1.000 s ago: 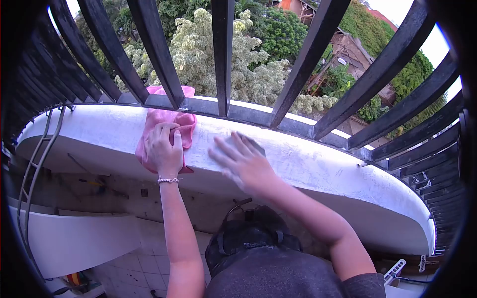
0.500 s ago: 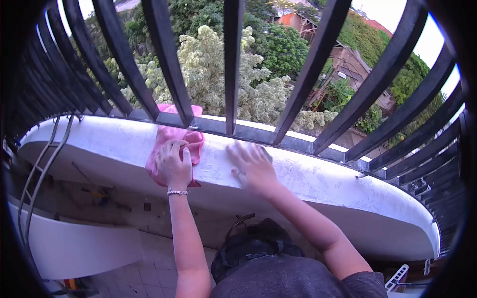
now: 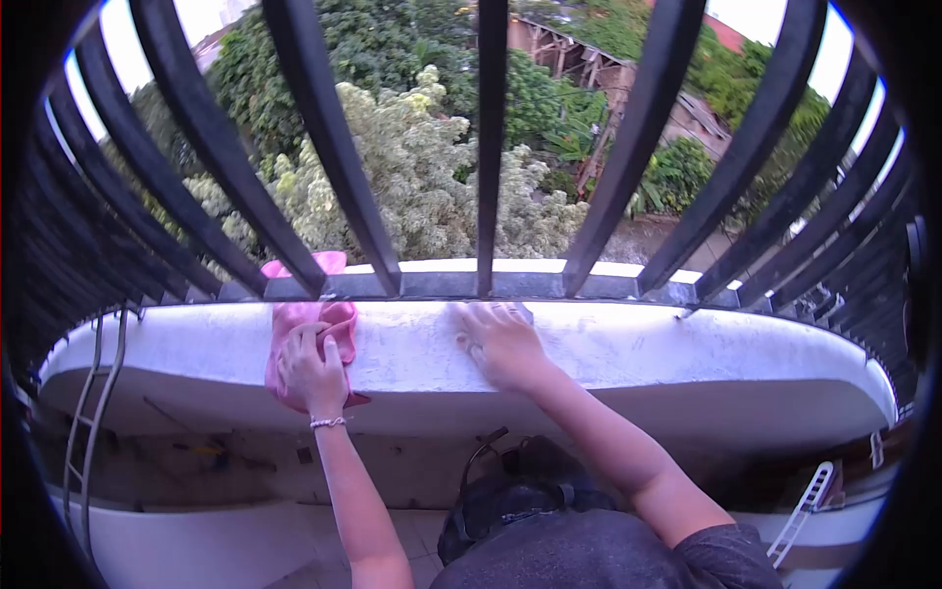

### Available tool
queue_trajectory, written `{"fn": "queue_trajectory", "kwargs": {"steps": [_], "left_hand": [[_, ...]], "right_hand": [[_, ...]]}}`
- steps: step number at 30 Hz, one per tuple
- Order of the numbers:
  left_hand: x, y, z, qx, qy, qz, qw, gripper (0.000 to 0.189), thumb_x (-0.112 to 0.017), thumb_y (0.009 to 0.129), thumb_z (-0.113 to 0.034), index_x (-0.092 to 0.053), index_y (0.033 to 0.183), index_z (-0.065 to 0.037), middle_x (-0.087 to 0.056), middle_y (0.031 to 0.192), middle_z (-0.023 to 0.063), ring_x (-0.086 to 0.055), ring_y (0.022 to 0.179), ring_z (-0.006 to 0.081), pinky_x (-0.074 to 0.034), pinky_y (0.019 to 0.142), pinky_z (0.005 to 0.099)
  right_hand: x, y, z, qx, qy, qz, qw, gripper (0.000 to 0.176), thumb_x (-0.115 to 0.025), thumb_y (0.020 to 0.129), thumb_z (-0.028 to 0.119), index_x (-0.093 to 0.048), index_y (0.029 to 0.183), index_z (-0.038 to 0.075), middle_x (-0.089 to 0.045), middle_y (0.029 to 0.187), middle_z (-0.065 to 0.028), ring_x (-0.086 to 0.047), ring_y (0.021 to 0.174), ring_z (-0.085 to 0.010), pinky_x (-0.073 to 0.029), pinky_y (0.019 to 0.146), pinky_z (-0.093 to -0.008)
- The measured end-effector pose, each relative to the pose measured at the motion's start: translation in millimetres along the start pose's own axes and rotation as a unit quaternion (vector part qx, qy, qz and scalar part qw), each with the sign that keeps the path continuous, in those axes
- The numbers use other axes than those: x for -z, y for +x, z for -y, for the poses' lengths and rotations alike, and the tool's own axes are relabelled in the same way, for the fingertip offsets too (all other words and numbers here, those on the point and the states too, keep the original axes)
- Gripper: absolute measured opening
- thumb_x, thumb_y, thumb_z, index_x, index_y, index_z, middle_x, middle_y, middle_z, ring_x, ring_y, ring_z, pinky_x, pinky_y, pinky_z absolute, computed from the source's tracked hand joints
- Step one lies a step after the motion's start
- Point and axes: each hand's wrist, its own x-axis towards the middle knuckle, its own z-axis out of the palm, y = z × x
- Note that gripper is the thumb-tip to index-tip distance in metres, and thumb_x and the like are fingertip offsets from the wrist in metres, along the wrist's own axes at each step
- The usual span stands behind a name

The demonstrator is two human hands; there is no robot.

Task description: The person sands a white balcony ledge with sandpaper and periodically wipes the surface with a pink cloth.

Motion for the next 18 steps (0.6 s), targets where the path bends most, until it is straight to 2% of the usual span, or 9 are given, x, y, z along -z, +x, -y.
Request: {"fn": "queue_trajectory", "kwargs": {"steps": [3, 7, 10, 12, 13, 14, 15, 17, 18], "left_hand": [[-2, 0, 4, -0.010, -0.005, 0.007, 1.000, 0.018, -0.066, 0.093, -0.026, -0.074, 0.106, -0.016, -0.069, 0.114, 0.0032, -0.062, 0.114, 0.0280, -0.043, 0.104, 0.0464], [-1, 0, 2, -0.008, -0.003, -0.001, 1.000, 0.018, -0.064, 0.094, -0.027, -0.074, 0.104, -0.016, -0.069, 0.114, 0.0033, -0.062, 0.115, 0.0284, -0.044, 0.104, 0.0468], [0, -1, 2, 0.003, 0.005, 0.010, 1.000, 0.019, -0.064, 0.094, -0.027, -0.074, 0.106, -0.016, -0.069, 0.114, 0.0030, -0.062, 0.115, 0.0290, -0.044, 0.103, 0.0467], [-3, 1, 4, -0.004, 0.008, 0.007, 1.000, 0.019, -0.064, 0.095, -0.027, -0.073, 0.107, -0.016, -0.069, 0.113, 0.0036, -0.062, 0.114, 0.0295, -0.044, 0.103, 0.0468], [-3, 1, 5, -0.006, 0.009, 0.006, 1.000, 0.019, -0.064, 0.095, -0.027, -0.073, 0.107, -0.016, -0.069, 0.113, 0.0038, -0.063, 0.114, 0.0296, -0.044, 0.103, 0.0468], [-3, 1, 6, -0.007, 0.009, 0.006, 1.000, 0.019, -0.063, 0.095, -0.027, -0.073, 0.107, -0.016, -0.069, 0.113, 0.0039, -0.063, 0.114, 0.0296, -0.044, 0.103, 0.0468], [-2, 0, 6, -0.009, 0.008, 0.009, 1.000, 0.019, -0.063, 0.095, -0.027, -0.073, 0.107, -0.015, -0.069, 0.113, 0.0041, -0.063, 0.114, 0.0297, -0.044, 0.103, 0.0467], [-3, -2, 6, -0.015, -0.006, 0.009, 1.000, 0.020, -0.063, 0.096, -0.026, -0.073, 0.107, -0.014, -0.069, 0.114, 0.0045, -0.063, 0.114, 0.0297, -0.044, 0.103, 0.0467], [-4, -2, 9, -0.021, -0.009, 0.005, 1.000, 0.020, -0.063, 0.096, -0.026, -0.073, 0.107, -0.014, -0.069, 0.114, 0.0045, -0.063, 0.114, 0.0297, -0.044, 0.103, 0.0467]], "right_hand": [[-11, -41, -34, 0.159, -0.055, -0.139, 0.976, 0.060, -0.051, 0.109, 0.038, -0.037, 0.165, 0.023, -0.042, 0.167, -0.0148, -0.036, 0.154, -0.0420, -0.025, 0.128, -0.0545], [16, -97, -81, 0.019, -0.210, -0.175, 0.962, 0.053, -0.051, 0.108, 0.038, -0.049, 0.158, 0.020, -0.049, 0.161, -0.0144, -0.044, 0.148, -0.0392, -0.033, 0.123, -0.0521], [22, -78, -104, -0.093, -0.106, -0.171, 0.975, 0.042, -0.053, 0.107, 0.037, -0.063, 0.142, 0.017, -0.067, 0.138, -0.0164, -0.062, 0.127, -0.0380, -0.042, 0.113, -0.0541], [33, -45, -87, -0.162, -0.087, -0.026, 0.983, 0.036, -0.052, 0.106, 0.037, -0.070, 0.128, 0.014, -0.076, 0.111, -0.0153, -0.071, 0.103, -0.0375, -0.047, 0.102, -0.0555], [17, -40, -86, -0.100, -0.024, -0.096, 0.990, 0.038, -0.053, 0.106, 0.039, -0.069, 0.128, 0.013, -0.077, 0.099, -0.0137, -0.072, 0.094, -0.0371, -0.049, 0.099, -0.0549], [27, -39, -64, -0.092, -0.082, -0.049, 0.991, 0.042, -0.053, 0.106, 0.042, -0.065, 0.136, 0.015, -0.075, 0.120, -0.0148, -0.070, 0.110, -0.0367, -0.047, 0.105, -0.0539], [1, -44, -71, -0.018, -0.089, -0.133, 0.987, 0.048, -0.051, 0.108, 0.043, -0.057, 0.149, 0.018, -0.064, 0.143, -0.0159, -0.060, 0.130, -0.0396, -0.040, 0.116, -0.0544], [0, -75, -71, 0.089, -0.119, -0.209, 0.967, 0.053, -0.048, 0.110, 0.040, -0.047, 0.159, 0.022, -0.052, 0.156, -0.0164, -0.048, 0.143, -0.0439, -0.031, 0.124, -0.0556], [4, -92, -77, 0.070, -0.149, -0.213, 0.963, 0.053, -0.048, 0.110, 0.040, -0.047, 0.159, 0.022, -0.053, 0.155, -0.0167, -0.047, 0.143, -0.0446, -0.031, 0.124, -0.0553]]}}
